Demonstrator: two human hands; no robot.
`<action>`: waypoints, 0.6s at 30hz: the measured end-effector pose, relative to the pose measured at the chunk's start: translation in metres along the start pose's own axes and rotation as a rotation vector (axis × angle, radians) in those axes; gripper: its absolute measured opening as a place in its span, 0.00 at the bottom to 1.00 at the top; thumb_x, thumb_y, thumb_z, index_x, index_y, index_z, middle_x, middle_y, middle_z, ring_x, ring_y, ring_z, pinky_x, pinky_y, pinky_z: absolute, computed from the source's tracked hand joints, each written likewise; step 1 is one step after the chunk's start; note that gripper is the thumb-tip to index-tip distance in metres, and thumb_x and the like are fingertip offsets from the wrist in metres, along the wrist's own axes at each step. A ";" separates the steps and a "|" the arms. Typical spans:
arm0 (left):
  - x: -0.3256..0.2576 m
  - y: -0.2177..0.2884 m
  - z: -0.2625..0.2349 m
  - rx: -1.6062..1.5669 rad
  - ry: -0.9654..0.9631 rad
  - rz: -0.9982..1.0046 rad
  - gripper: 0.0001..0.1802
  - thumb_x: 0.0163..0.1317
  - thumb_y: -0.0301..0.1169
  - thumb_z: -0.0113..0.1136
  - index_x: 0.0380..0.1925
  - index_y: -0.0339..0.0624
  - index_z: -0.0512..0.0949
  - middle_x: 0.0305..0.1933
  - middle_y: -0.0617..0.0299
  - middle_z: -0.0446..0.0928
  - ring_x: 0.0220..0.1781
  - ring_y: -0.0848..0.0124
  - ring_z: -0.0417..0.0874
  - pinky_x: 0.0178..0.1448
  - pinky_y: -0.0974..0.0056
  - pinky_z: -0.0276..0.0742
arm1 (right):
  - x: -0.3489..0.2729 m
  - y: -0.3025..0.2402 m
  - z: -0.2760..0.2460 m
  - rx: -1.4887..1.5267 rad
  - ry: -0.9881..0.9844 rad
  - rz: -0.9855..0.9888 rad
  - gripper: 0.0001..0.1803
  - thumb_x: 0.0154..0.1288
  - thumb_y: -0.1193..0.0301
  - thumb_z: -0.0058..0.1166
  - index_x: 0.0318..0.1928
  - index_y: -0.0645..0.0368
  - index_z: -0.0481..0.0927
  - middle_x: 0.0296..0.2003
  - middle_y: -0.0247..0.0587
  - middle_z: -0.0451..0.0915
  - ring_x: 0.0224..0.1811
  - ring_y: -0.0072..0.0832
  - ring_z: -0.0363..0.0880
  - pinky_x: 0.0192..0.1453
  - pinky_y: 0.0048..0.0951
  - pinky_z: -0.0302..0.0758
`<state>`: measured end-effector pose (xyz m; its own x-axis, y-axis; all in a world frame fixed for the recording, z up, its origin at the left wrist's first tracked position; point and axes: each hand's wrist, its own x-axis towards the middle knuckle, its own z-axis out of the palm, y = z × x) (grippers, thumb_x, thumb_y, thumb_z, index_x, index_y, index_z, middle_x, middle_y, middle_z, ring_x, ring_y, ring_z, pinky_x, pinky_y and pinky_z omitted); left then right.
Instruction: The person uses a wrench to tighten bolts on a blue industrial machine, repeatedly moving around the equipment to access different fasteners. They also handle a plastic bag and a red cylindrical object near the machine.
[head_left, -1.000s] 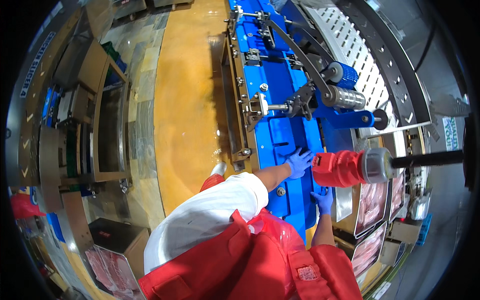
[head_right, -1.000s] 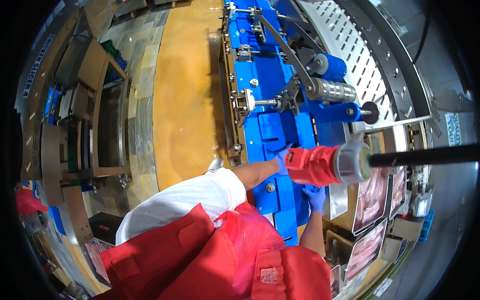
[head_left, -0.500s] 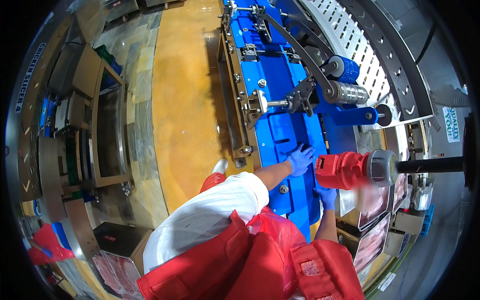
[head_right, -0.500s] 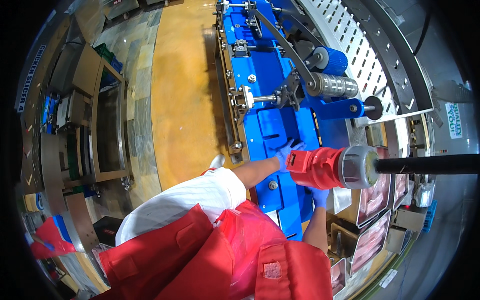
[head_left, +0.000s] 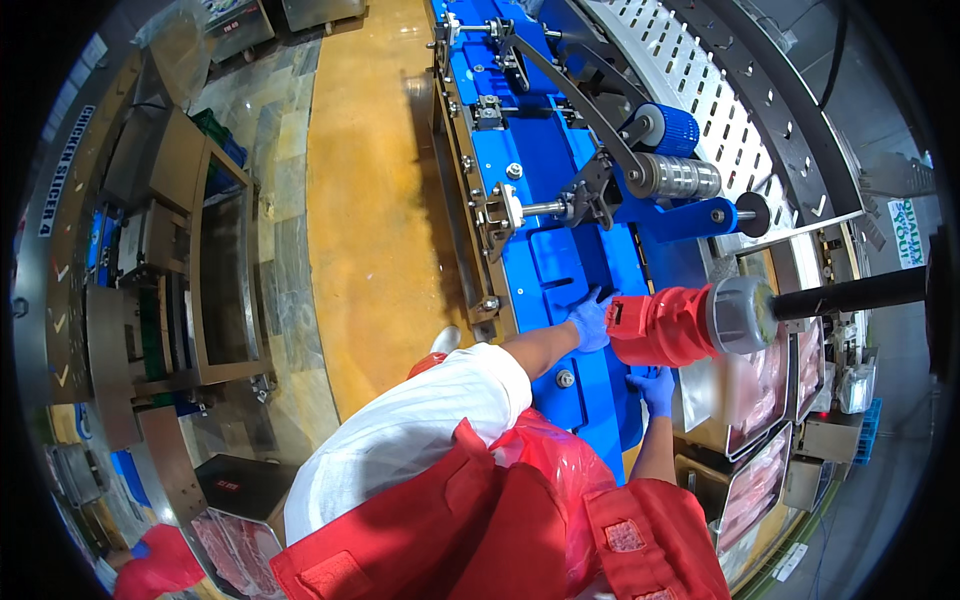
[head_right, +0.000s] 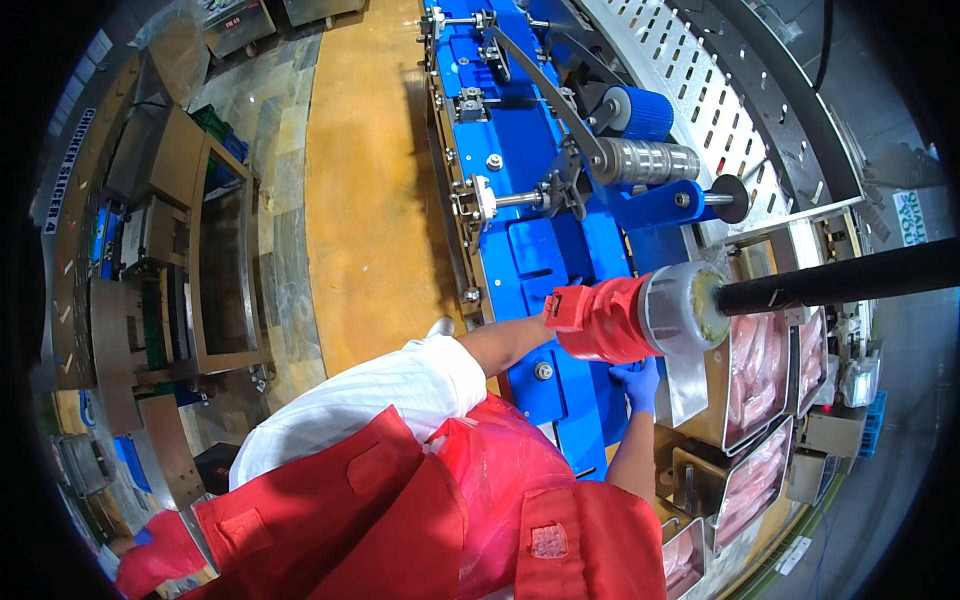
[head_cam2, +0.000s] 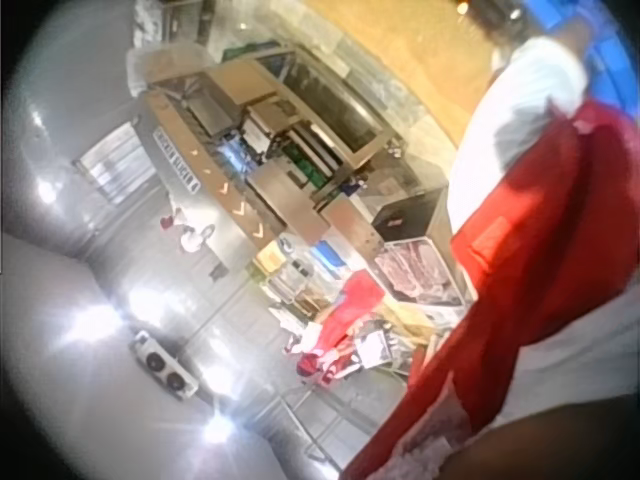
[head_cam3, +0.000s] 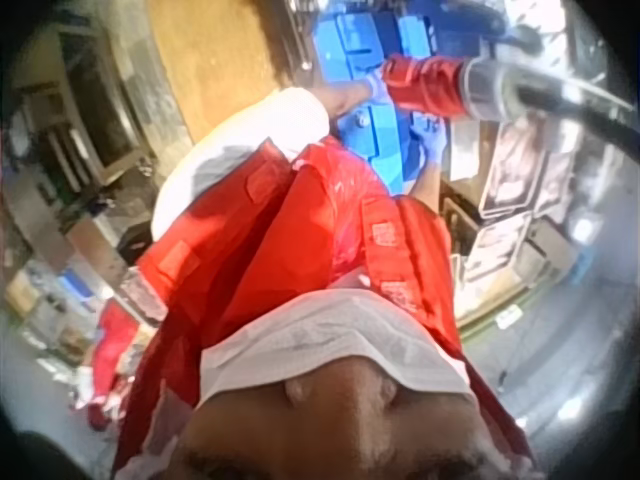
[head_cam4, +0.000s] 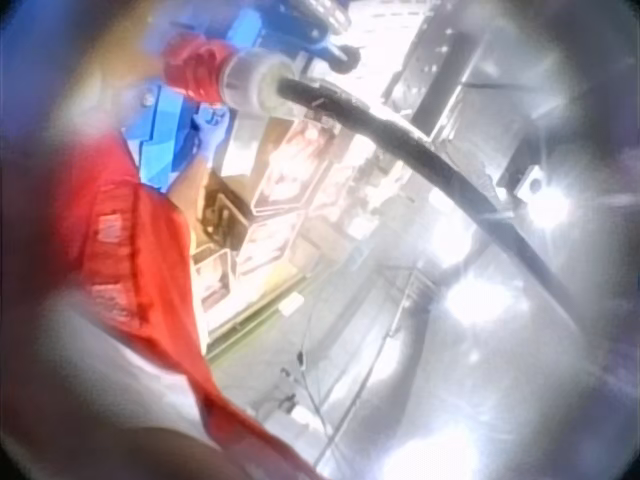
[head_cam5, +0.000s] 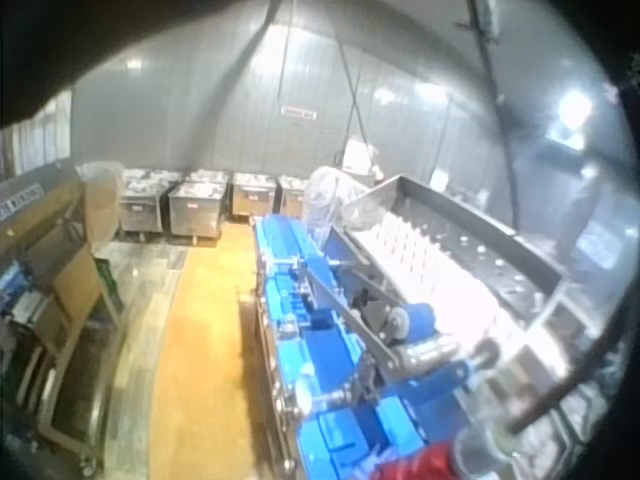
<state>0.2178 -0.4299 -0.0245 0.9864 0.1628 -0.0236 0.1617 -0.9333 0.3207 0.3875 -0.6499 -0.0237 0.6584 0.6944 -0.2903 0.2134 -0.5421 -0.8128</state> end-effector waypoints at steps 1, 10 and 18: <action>0.001 0.001 0.002 -0.002 0.007 -0.004 0.33 0.70 0.48 0.32 0.76 0.61 0.51 0.81 0.59 0.46 0.82 0.51 0.42 0.76 0.30 0.43 | 0.001 0.000 -0.001 -0.018 -0.007 0.007 0.49 0.36 0.80 0.77 0.65 0.64 0.68 0.56 0.44 0.78 0.53 0.32 0.79 0.56 0.33 0.78; 0.025 -0.003 0.047 -0.120 0.264 0.040 0.30 0.70 0.45 0.41 0.71 0.51 0.61 0.77 0.55 0.55 0.79 0.51 0.51 0.78 0.37 0.46 | 0.012 0.037 -0.010 -0.242 0.144 -0.105 0.62 0.29 0.67 0.83 0.69 0.67 0.64 0.62 0.51 0.74 0.64 0.40 0.75 0.66 0.37 0.72; -0.041 -0.018 0.005 -0.249 0.412 0.228 0.20 0.66 0.33 0.55 0.58 0.44 0.75 0.67 0.49 0.67 0.73 0.49 0.62 0.74 0.43 0.56 | 0.002 0.005 0.000 -0.451 0.227 -0.024 0.64 0.25 0.59 0.82 0.69 0.61 0.65 0.61 0.54 0.76 0.62 0.46 0.76 0.66 0.39 0.72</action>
<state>0.1740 -0.4210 -0.0343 0.8939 0.1233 0.4309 -0.1172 -0.8637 0.4902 0.3898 -0.6507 -0.0288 0.7792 0.6158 -0.1164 0.4879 -0.7126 -0.5041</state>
